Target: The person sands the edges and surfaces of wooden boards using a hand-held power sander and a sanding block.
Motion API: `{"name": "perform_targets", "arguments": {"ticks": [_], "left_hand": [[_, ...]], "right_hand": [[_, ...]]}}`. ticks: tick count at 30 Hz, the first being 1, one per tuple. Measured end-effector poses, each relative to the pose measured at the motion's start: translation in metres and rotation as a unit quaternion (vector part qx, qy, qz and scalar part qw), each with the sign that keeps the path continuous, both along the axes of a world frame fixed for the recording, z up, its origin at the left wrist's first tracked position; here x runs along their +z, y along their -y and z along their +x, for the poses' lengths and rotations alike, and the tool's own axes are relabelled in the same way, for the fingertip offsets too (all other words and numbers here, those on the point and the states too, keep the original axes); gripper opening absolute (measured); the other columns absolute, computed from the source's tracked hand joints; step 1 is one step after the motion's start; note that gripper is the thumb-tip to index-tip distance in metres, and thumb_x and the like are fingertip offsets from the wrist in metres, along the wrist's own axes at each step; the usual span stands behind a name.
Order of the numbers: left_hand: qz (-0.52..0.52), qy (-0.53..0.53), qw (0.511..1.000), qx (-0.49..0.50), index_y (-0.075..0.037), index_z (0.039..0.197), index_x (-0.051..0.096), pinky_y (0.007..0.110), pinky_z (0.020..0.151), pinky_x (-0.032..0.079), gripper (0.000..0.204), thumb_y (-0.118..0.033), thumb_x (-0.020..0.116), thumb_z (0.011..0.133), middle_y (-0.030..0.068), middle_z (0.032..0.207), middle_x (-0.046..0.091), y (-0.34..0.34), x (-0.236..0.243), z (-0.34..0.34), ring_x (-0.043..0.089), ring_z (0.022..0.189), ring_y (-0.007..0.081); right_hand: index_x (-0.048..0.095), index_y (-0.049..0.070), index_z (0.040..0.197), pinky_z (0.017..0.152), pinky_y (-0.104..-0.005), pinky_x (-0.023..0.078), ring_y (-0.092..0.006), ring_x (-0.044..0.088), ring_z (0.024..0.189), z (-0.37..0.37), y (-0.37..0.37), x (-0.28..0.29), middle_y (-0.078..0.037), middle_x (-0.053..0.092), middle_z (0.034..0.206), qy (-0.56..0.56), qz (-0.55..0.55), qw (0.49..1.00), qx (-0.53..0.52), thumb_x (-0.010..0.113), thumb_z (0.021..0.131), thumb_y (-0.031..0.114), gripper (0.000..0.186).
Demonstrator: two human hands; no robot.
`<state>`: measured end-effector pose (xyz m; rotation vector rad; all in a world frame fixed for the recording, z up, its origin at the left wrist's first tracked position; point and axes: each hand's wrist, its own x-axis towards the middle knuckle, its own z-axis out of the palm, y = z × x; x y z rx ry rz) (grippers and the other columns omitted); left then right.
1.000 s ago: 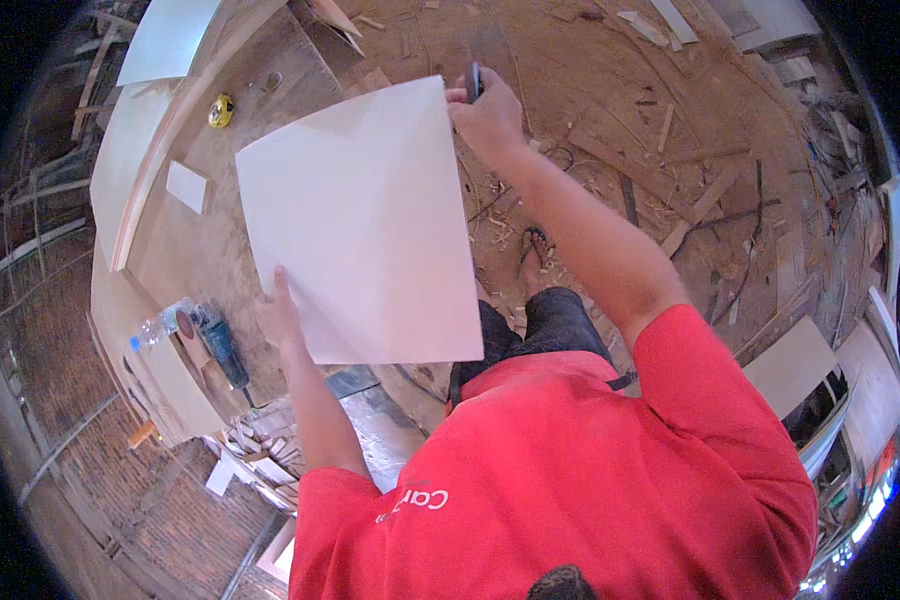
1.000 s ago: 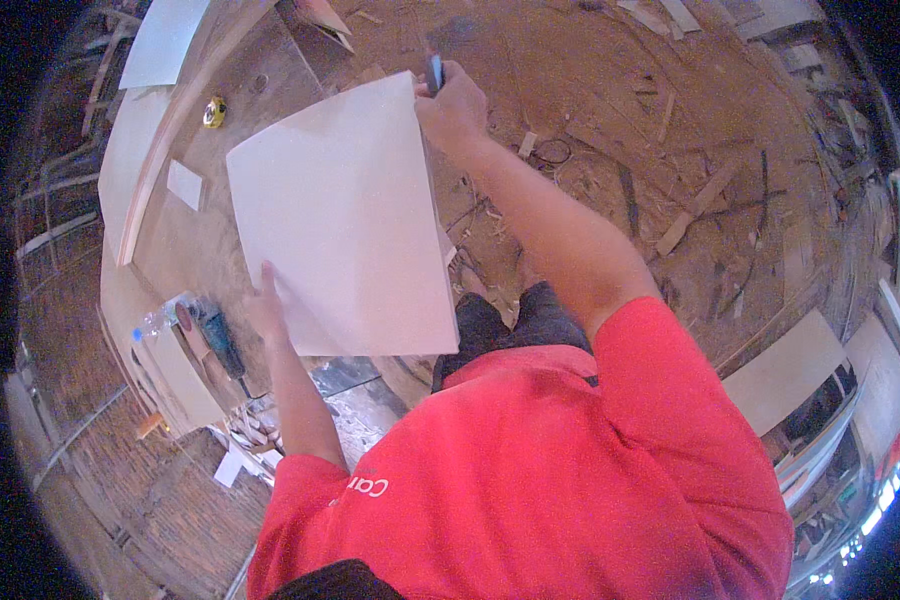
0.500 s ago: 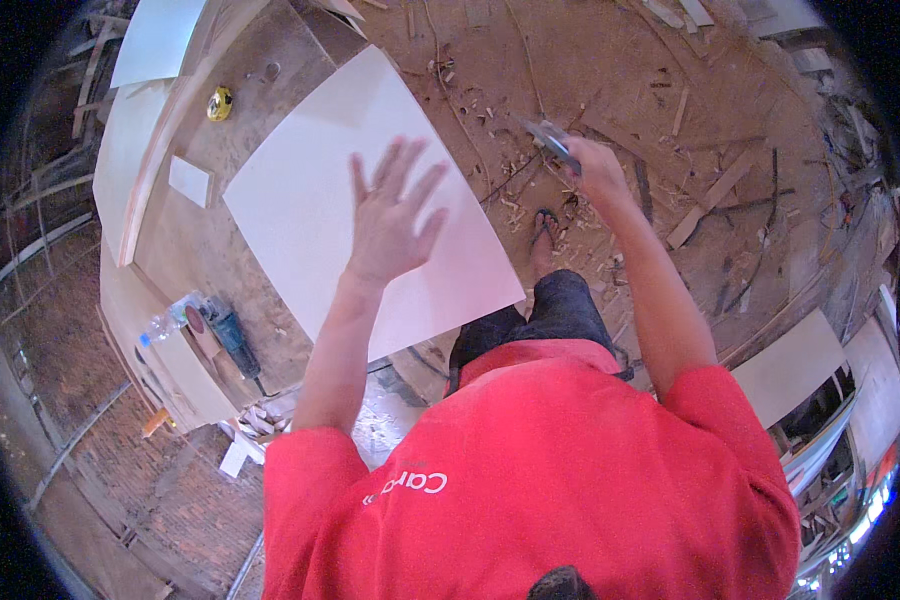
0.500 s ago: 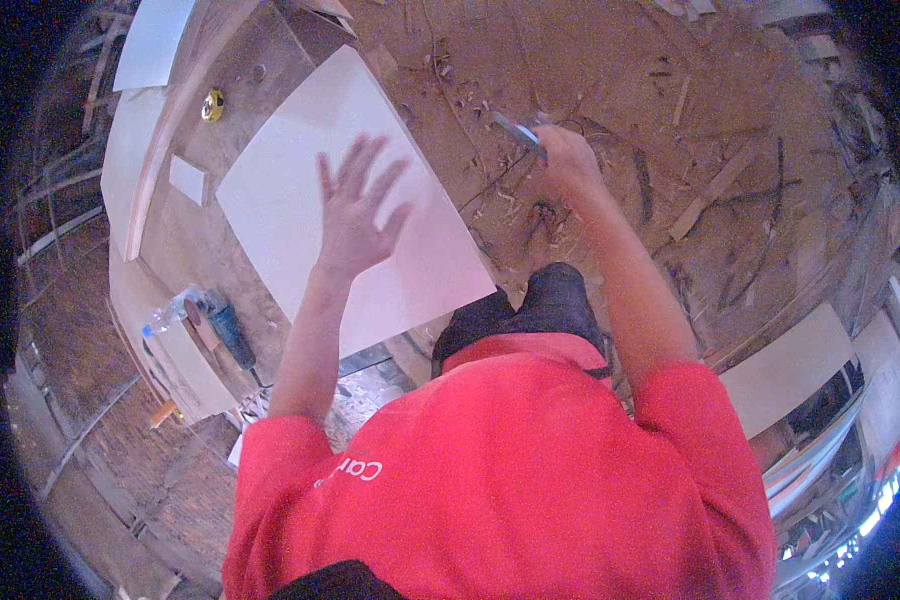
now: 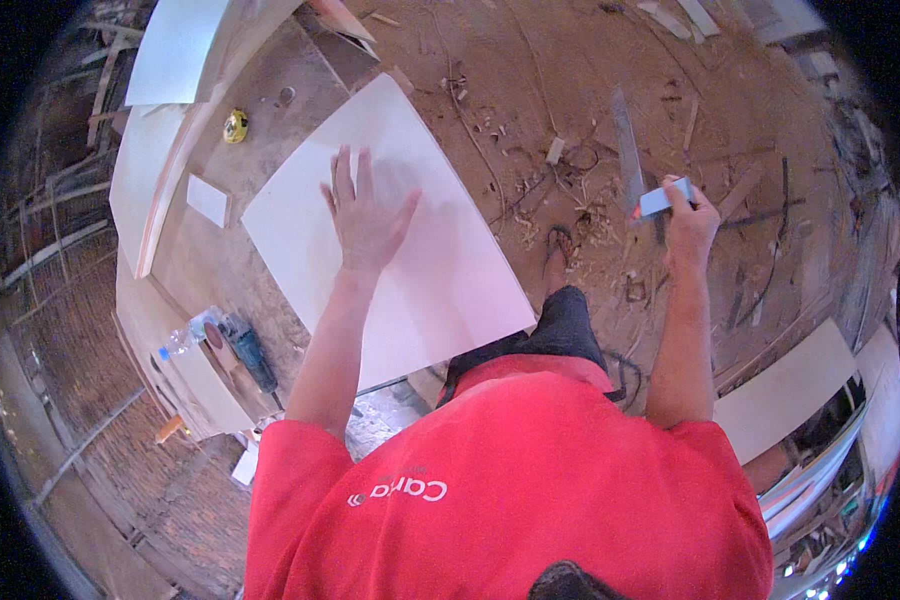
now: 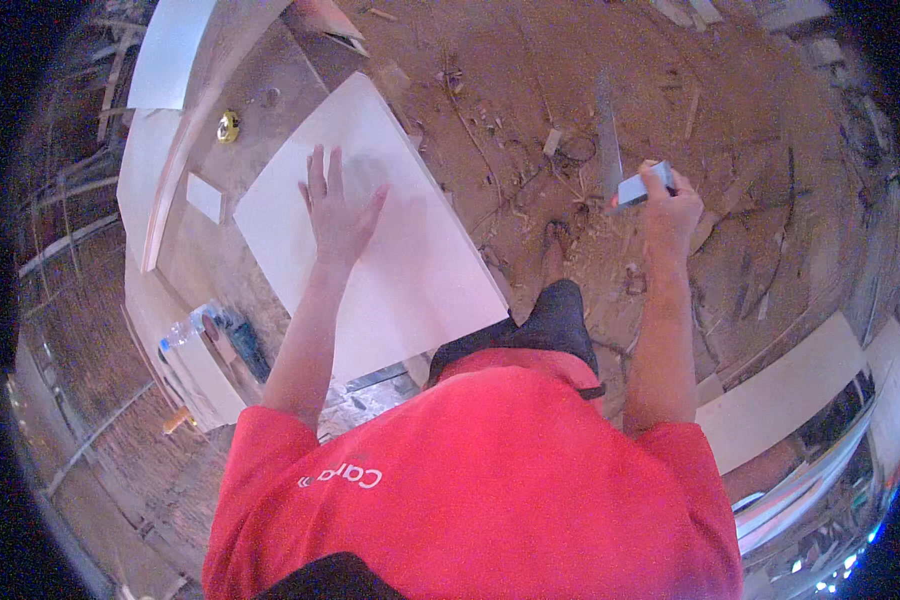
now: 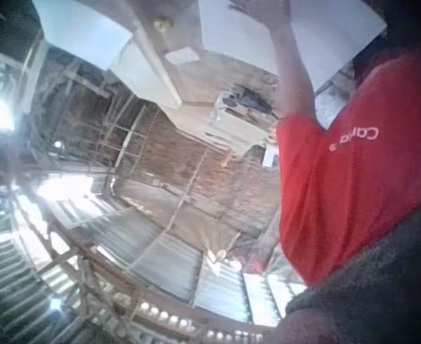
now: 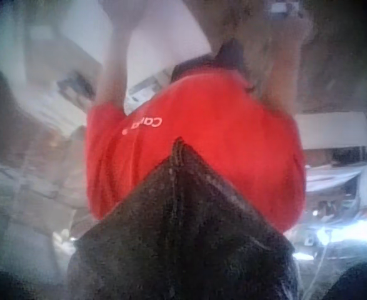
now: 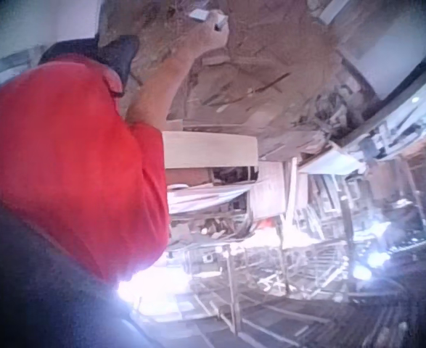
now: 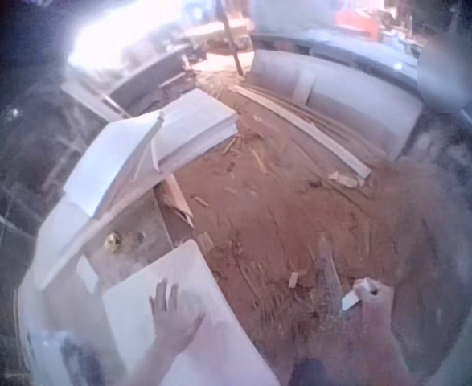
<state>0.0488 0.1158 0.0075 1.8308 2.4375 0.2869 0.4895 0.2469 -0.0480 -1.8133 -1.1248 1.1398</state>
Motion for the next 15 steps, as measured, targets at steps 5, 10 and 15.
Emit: {"name": "perform_targets", "arguments": {"ticks": [5, 10, 15], "left_hand": [[-0.088, -0.064, 0.994, 0.026, -0.01, 0.167, 0.029, 0.067, 0.127, 0.006, 0.098, -0.068, 0.06, 0.094, 0.0181, 0.176, 0.017, 0.051, -0.017, -0.014, 0.012, 0.163, 0.0374], [-0.079, -0.031, 0.996, 0.04, -0.01, 0.167, 0.029, 0.067, 0.127, 0.006, 0.097, -0.064, 0.063, 0.094, 0.0169, 0.176, 0.018, 0.056, -0.011, -0.01, 0.012, 0.163, 0.0381], [-0.058, 0.01, 0.997, 0.051, -0.013, 0.167, 0.032, 0.068, 0.126, 0.008, 0.098, -0.065, 0.066, 0.091, 0.0178, 0.175, 0.021, 0.052, -0.007, -0.014, 0.014, 0.163, 0.0381]], "right_hand": [[0.068, 0.005, 0.113, 0.045, -0.0272, 0.041, -0.0138, 0.065, 0.071, -0.083, -0.06, 0.056, -0.002, 0.061, 0.078, -0.194, 0.076, 0.977, 0.042, 0.066, 0.1, 0.021, 0.02], [0.064, 0.007, 0.096, 0.048, -0.0344, 0.044, -0.0157, 0.057, 0.059, -0.206, -0.074, 0.095, -0.002, 0.06, 0.075, -0.288, 0.002, 0.946, 0.147, 0.065, 0.1, 0.031, 0.024], [0.052, 0.011, 0.077, 0.05, -0.0378, 0.04, -0.0183, 0.051, 0.056, -0.322, -0.088, 0.087, -0.002, 0.049, 0.065, -0.423, -0.027, 0.9, 0.099, 0.057, 0.098, 0.03, 0.029]]}}
